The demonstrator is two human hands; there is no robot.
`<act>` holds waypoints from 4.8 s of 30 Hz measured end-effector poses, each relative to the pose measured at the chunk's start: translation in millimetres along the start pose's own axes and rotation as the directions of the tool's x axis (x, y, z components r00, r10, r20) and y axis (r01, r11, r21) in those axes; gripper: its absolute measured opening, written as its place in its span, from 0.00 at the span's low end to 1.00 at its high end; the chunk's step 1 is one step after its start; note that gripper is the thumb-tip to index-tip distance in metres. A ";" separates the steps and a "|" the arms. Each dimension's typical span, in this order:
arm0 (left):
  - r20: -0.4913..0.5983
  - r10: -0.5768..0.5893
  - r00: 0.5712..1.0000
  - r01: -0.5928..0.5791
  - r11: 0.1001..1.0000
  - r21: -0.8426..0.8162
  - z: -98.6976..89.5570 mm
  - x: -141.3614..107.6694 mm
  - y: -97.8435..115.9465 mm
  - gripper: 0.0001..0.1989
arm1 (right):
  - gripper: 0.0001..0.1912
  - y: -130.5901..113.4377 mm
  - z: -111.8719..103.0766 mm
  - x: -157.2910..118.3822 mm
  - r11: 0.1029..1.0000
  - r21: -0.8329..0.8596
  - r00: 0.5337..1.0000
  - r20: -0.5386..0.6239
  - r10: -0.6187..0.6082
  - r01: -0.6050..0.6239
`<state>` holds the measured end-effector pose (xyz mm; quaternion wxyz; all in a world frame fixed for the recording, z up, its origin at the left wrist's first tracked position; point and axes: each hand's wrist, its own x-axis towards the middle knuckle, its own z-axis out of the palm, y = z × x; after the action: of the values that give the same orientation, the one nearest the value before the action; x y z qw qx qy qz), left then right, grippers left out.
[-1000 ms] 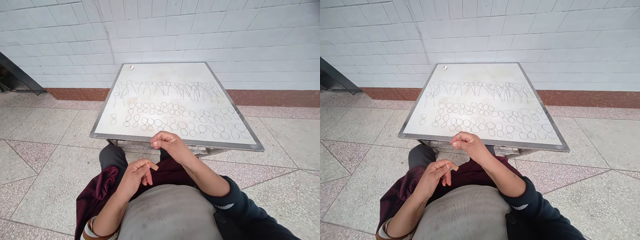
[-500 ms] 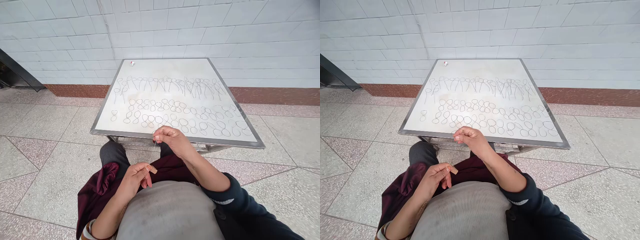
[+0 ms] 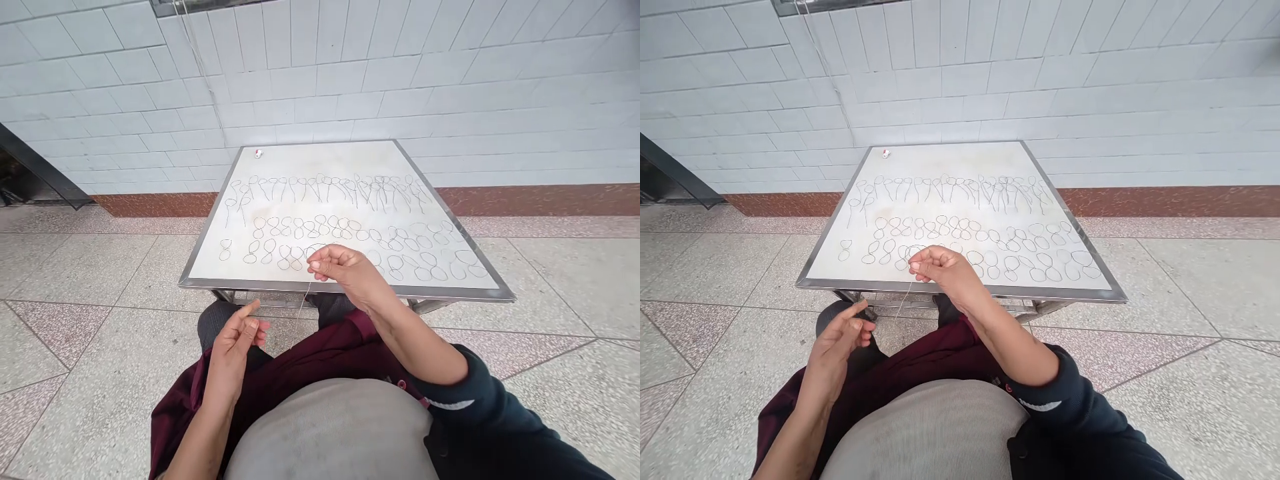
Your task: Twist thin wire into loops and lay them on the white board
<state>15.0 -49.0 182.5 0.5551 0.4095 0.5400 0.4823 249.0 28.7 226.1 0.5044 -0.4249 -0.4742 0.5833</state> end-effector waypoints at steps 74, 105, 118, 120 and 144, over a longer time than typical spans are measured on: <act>-0.225 0.131 0.966 -0.208 0.908 -0.364 33.7 38.8 19.8 0.12 | 0.12 55.8 69.0 -30.7 0.980 0.069 0.939 0.305 0.160 -0.189; -0.175 0.174 0.969 -0.197 0.973 -0.118 36.1 34.2 8.3 0.12 | 0.09 46.5 56.5 -15.2 0.982 -0.135 0.983 0.145 -0.109 0.129; -0.158 0.186 0.970 -0.191 0.981 -0.020 39.0 41.9 6.4 0.13 | 0.13 47.2 52.7 -2.8 0.999 -0.051 0.982 0.188 0.026 -0.017; -0.146 0.177 0.973 -0.183 0.983 -0.033 39.0 43.2 5.2 0.13 | 0.13 49.2 51.4 -0.1 0.998 -0.054 0.984 0.178 0.022 -0.013; -0.047 0.064 0.997 -0.071 0.985 -0.156 38.3 38.9 12.1 0.26 | 0.08 69.9 47.1 5.3 0.964 -0.213 0.986 0.069 -0.149 0.161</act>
<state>50.1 -6.0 189.5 0.5577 0.3724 0.4976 0.5502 189.4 25.3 166.4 0.4862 -0.4237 -0.5802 0.4974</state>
